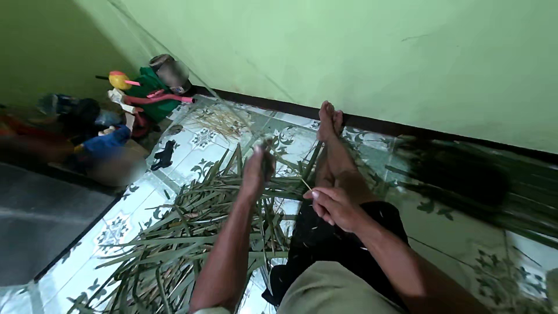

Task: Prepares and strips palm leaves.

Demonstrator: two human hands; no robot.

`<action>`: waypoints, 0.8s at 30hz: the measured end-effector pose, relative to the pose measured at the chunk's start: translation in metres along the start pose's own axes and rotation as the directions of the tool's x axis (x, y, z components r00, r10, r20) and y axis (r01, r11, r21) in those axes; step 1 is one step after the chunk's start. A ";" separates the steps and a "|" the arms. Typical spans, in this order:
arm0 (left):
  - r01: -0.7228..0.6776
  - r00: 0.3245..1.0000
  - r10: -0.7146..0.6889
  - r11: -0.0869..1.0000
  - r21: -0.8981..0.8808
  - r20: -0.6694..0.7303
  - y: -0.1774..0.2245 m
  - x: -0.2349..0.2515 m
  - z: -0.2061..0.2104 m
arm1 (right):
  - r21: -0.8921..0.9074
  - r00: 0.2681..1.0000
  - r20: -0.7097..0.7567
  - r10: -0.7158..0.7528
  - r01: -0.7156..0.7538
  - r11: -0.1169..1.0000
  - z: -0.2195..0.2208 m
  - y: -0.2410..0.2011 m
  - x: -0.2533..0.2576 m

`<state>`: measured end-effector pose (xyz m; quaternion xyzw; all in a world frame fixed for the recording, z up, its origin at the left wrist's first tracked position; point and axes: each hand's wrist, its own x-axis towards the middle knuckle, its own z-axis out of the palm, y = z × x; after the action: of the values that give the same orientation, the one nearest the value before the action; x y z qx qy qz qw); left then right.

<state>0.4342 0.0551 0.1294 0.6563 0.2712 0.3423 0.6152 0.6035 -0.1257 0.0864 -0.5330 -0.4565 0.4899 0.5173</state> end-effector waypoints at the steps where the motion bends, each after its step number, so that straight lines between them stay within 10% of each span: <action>1: 0.015 0.997 -0.014 1.000 -0.007 0.069 -0.011 -0.012 0.003 | 0.013 1.000 0.008 0.010 -0.010 1.000 -0.001 -0.002 0.001; 11: 0.064 0.955 -0.027 0.991 -0.119 0.294 -0.041 -0.055 0.027 | 0.438 0.976 0.212 0.056 -0.146 0.887 0.007 0.008 -0.006; 24: 0.157 0.947 -0.110 0.978 -0.135 0.302 -0.044 -0.058 0.014 | -0.265 0.998 0.049 -0.051 0.062 0.962 0.006 0.009 -0.007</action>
<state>0.4122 0.0054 0.0786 0.6291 0.1931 0.2191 0.7203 0.5967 -0.1328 0.0777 -0.5742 -0.5437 0.4202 0.4450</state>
